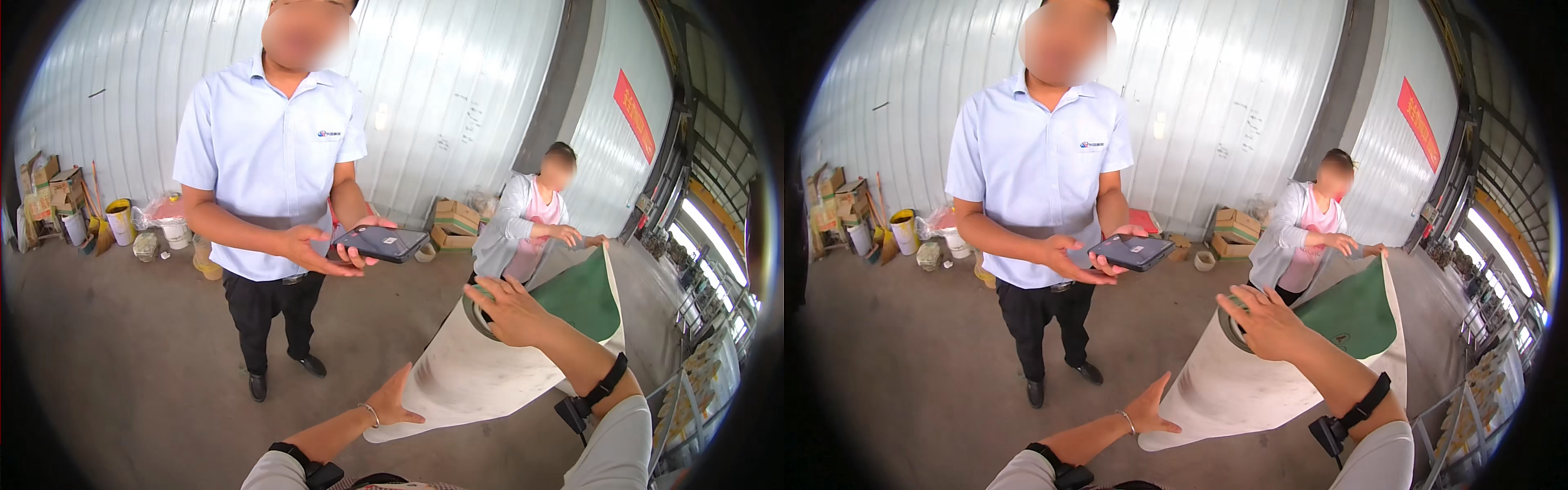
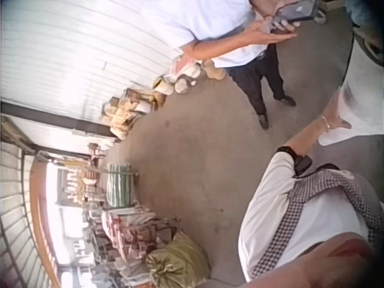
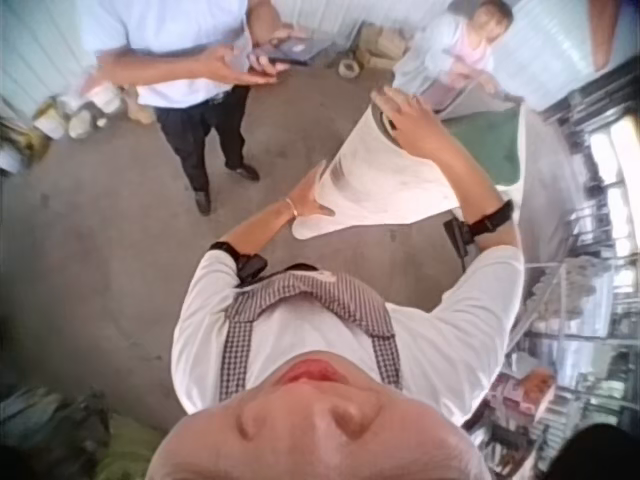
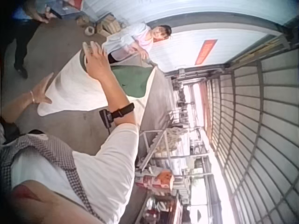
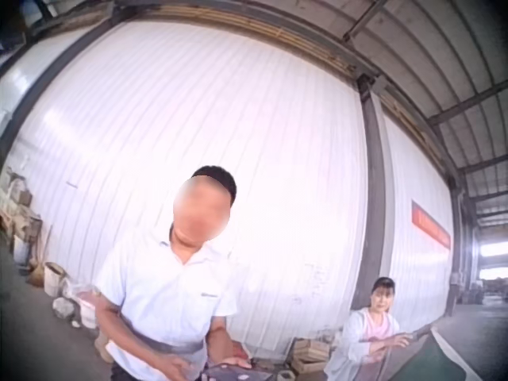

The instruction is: The recorder is rolling up a large piece of green and white fabric with the help of two other people in a factory setting.

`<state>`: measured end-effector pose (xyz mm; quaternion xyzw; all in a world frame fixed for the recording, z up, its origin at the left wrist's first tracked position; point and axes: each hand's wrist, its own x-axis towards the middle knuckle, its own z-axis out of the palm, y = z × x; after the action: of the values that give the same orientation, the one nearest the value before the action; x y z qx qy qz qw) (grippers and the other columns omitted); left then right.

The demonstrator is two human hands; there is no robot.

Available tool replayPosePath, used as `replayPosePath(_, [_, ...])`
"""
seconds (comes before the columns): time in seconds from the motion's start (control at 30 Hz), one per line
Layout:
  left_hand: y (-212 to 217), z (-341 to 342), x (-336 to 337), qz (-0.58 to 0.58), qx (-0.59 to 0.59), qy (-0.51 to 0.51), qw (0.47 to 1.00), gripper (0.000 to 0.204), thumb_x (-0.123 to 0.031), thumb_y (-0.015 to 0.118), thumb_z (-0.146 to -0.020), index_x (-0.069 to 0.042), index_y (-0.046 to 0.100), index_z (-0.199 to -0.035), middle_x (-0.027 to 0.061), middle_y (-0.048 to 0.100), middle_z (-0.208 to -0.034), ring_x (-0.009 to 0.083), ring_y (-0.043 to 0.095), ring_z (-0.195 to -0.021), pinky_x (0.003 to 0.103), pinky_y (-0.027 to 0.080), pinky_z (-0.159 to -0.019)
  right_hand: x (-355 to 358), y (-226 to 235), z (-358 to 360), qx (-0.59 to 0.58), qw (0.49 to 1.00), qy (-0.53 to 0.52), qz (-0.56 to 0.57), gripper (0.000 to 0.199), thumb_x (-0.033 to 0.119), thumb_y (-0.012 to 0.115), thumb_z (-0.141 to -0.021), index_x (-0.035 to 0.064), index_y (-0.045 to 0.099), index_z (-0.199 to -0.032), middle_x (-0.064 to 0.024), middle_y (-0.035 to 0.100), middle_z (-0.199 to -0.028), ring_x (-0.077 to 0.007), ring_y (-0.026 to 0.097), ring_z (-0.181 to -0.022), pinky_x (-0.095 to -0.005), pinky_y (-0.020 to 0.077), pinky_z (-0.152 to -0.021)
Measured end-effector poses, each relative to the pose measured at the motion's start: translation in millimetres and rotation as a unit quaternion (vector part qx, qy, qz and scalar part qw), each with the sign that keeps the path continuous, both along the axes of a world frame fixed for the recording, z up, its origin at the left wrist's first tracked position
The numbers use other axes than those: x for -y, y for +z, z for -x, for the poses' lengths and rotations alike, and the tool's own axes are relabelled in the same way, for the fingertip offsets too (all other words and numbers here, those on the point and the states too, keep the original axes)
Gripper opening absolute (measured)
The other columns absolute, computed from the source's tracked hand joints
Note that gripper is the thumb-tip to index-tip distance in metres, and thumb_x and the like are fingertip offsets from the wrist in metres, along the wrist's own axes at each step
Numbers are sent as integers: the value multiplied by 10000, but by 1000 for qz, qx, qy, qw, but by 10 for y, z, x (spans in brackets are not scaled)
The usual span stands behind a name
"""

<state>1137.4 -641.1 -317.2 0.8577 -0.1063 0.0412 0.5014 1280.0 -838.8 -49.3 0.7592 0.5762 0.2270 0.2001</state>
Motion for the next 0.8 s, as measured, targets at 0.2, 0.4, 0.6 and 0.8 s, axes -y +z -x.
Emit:
replayPosePath(0.2, [-119,-137,188,-30,7,10,999,1319,-458,915,-621,36,102,-1535,264,226,-1573,378,240,-1474,412,257,-1208,-140,34,-215,-402,905,-139,22,821,246,731,-714,123,427,-1466,-172,406,-1479,-357,355,-1404,-493,269,-1161])
replayPosePath(0.4, [-60,-85,221,25,7,43,999,1259,-378,930,-606,12,168,-1529,253,305,-1541,390,331,-1427,420,304,-1182,-420,20,21,-484,854,-153,114,708,129,709,-750,111,474,-1418,-162,475,-1402,-376,408,-1351,-417,389,-1095])
replayPosePath(0.6, [-251,-93,324,77,38,14,996,1181,-333,928,-602,13,243,-1500,241,424,-1467,386,426,-1361,421,355,-1142,-201,-44,58,-341,935,11,96,675,77,600,-809,123,401,-1452,-175,551,-1283,-333,594,-1146,-420,485,-982])
replayPosePath(0.8, [159,-44,92,182,2,-48,982,1203,-327,951,-581,-7,254,-1508,231,416,-1475,374,408,-1378,425,316,-1155,-325,-192,124,-339,918,-197,64,556,207,641,-766,41,503,-1278,-217,669,-991,-374,661,-945,-499,521,-792])
